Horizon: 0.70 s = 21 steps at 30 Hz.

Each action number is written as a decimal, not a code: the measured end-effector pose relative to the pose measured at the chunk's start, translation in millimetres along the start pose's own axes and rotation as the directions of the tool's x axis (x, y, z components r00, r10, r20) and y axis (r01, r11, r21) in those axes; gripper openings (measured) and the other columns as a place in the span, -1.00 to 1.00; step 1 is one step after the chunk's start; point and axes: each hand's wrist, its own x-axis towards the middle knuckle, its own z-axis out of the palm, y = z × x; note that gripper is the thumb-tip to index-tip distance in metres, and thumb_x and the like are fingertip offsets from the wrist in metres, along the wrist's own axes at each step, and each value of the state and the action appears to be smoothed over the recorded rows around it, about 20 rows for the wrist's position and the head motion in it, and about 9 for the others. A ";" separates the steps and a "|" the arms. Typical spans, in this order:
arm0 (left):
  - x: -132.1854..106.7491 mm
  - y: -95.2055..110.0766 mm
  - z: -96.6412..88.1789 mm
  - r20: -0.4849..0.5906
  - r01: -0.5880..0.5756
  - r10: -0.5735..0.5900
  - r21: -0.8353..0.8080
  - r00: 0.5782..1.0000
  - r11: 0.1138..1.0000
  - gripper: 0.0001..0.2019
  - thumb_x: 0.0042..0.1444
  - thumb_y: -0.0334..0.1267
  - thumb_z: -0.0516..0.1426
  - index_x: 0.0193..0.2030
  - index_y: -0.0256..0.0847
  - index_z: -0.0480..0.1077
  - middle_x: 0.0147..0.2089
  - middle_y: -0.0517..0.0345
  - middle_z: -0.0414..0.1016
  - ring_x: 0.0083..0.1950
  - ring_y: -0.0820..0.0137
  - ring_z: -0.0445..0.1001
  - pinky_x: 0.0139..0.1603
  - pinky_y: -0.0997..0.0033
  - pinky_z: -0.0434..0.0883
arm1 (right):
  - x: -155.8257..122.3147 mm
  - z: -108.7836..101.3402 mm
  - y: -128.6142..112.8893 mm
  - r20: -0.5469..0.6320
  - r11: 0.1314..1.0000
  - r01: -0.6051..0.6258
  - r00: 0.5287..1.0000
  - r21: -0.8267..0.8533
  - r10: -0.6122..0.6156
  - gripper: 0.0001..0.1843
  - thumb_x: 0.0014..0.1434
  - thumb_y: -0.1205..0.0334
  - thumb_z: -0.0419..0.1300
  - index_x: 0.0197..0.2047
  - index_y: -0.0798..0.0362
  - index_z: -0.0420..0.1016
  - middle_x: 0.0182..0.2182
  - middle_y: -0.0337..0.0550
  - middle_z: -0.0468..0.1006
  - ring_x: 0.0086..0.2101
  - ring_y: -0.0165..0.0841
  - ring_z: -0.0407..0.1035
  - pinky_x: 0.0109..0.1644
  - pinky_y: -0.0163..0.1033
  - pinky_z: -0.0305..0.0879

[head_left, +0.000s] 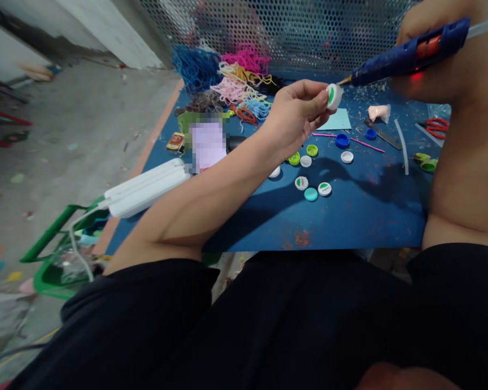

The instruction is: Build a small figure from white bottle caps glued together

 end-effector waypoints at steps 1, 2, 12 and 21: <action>-1.8 1.9 2.0 -0.009 0.003 -0.003 -0.012 1.000 1.000 -0.88 0.18 -0.25 0.51 -0.30 0.01 0.69 -0.17 0.10 0.69 -0.10 0.29 0.64 0.25 0.12 0.59 | 0.0 -0.4 -0.7 0.012 0.996 0.073 0.997 -0.043 -0.073 -0.72 -0.16 0.01 0.13 -0.54 0.05 0.21 -0.50 -0.31 0.14 -0.29 -0.44 0.03 -0.07 -0.02 -0.11; -3.3 4.0 4.3 -0.026 0.006 -0.006 -0.024 1.000 1.000 -0.86 0.29 -0.34 0.44 -0.29 -0.04 0.68 -0.18 0.11 0.68 -0.12 0.34 0.62 0.23 0.16 0.59 | 0.0 -0.8 -0.5 0.031 0.984 0.157 0.988 -0.088 -0.154 -0.71 -0.12 -0.01 0.09 -0.53 0.05 0.19 -0.49 -0.31 0.13 -0.31 -0.44 0.02 -0.08 -0.01 -0.12; -6.2 13.0 9.8 -0.147 0.045 -0.048 -0.021 0.988 0.999 -0.83 0.26 -0.34 0.45 -0.28 0.02 0.63 -0.01 0.04 0.77 0.53 0.01 0.58 0.67 -0.10 0.50 | -2.8 -0.5 5.3 0.084 0.944 0.171 0.985 -0.284 -0.153 -0.79 0.02 0.15 0.14 -0.45 0.05 0.17 -0.44 -0.31 0.12 -0.08 -0.26 0.54 -0.09 -0.01 0.03; -4.9 11.1 7.5 -0.133 -0.007 0.003 -0.025 0.991 1.000 -0.84 0.30 -0.32 0.41 -0.26 0.05 0.61 -0.10 0.13 0.69 0.32 0.21 0.64 0.61 0.06 0.54 | 1.6 0.1 7.6 0.092 0.920 0.193 0.981 -0.342 -0.172 -0.72 0.04 0.11 0.18 -0.46 0.01 0.13 -0.46 -0.29 0.09 -0.13 -0.25 0.55 -0.01 -0.01 0.25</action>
